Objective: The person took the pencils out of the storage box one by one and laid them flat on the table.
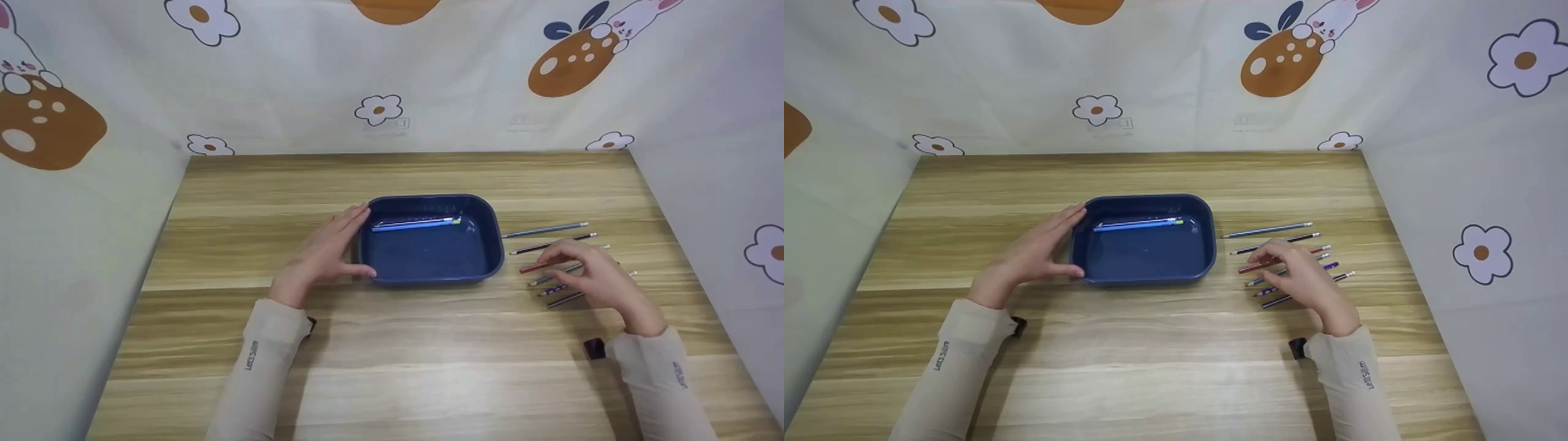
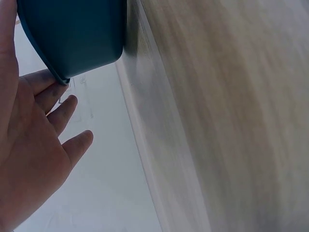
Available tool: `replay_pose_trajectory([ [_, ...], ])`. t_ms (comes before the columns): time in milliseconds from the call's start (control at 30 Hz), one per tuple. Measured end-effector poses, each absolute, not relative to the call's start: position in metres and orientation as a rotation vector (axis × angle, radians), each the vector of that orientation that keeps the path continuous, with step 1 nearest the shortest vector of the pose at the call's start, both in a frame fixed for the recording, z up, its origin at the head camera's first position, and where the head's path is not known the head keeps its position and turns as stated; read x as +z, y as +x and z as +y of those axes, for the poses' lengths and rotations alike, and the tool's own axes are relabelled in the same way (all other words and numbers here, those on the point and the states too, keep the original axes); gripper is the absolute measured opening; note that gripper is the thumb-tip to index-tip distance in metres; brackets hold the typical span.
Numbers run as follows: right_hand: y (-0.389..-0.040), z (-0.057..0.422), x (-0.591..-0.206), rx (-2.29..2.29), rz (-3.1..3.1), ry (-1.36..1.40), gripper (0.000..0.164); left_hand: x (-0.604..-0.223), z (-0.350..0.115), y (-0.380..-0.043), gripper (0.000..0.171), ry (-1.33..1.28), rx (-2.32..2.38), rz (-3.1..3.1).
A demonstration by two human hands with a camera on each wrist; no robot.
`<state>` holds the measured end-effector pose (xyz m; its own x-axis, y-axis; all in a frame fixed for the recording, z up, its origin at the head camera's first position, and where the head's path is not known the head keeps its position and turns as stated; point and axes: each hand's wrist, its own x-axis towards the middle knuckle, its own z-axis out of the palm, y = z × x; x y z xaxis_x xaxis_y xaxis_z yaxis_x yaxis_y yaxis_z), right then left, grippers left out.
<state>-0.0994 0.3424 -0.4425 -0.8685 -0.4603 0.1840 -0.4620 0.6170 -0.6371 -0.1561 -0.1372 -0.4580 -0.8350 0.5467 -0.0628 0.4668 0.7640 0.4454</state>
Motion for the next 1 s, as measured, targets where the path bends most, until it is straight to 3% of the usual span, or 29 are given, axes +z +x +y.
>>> replay_pose_trajectory([
  [1000, -0.136, 0.273, -0.436, 1.176, -2.843, 0.909, 0.017, -0.458, -0.138, -0.157, 0.118, 0.801, 0.606, 2.769],
])
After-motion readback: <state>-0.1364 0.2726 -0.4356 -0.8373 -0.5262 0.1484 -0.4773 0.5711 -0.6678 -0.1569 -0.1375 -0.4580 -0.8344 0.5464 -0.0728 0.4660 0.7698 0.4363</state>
